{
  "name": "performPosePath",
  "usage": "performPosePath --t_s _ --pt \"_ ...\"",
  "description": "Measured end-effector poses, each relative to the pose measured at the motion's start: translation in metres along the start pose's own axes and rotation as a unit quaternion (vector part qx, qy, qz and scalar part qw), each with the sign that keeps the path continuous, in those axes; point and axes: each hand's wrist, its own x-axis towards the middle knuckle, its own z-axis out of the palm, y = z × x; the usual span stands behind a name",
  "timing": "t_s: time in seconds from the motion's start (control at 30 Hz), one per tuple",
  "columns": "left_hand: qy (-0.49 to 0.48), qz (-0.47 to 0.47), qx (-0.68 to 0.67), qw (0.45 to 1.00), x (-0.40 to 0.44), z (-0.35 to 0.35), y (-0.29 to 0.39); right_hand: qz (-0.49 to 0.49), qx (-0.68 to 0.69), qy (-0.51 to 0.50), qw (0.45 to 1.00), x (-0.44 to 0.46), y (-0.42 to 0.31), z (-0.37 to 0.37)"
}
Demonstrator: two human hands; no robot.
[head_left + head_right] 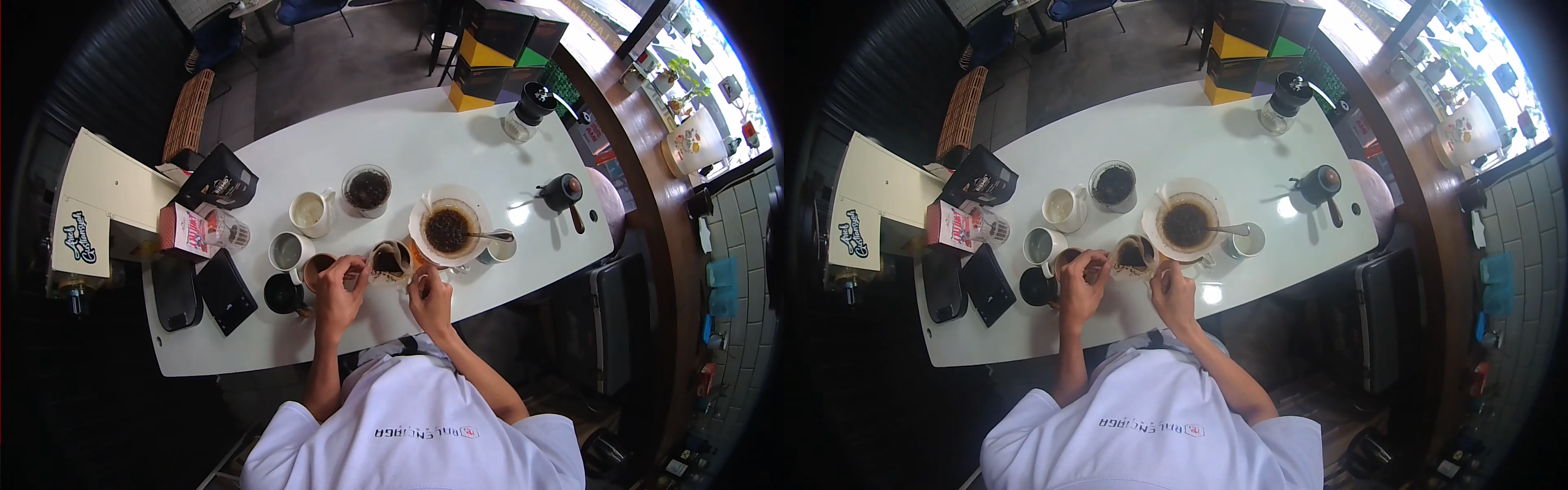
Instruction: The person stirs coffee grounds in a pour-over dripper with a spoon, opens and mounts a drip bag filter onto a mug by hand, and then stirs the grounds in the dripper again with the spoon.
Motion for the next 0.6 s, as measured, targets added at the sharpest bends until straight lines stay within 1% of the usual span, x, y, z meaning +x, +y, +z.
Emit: performPosePath --t_s 0.13,0.23,0.3,0.33,0.4,0.43,0.5,0.6 --pt "-0.007 -0.008 -0.008 1.000 0.001 0.000 0.005 -0.018 -0.010 0.002 1.000 0.000 -0.001 0.001" --pt "-0.006 -0.016 -0.016 1.000 0.002 0.000 0.006 -0.026 -0.046 -0.007 0.999 0.002 -0.007 0.000" --pt "-0.004 -0.010 -0.005 1.000 0.001 0.000 0.005 -0.016 -0.111 -0.030 0.993 0.003 -0.015 -0.003" --pt "-0.004 -0.010 -0.005 1.000 0.001 0.000 0.006 -0.015 -0.111 -0.030 0.993 0.003 -0.017 -0.004" --pt "-0.005 -0.010 -0.016 1.000 0.001 -0.002 0.008 -0.060 -0.154 -0.023 0.986 0.005 -0.020 -0.004" --pt "-0.005 -0.010 -0.015 1.000 0.002 -0.002 0.009 -0.060 -0.153 -0.023 0.986 0.005 -0.020 -0.004" --pt "-0.006 -0.008 -0.016 1.000 0.001 -0.003 0.008 -0.097 -0.176 -0.014 0.980 0.005 -0.022 -0.002" --pt "-0.004 -0.011 -0.016 1.000 0.001 -0.003 0.007 -0.097 -0.186 -0.032 0.977 0.010 -0.027 -0.001"
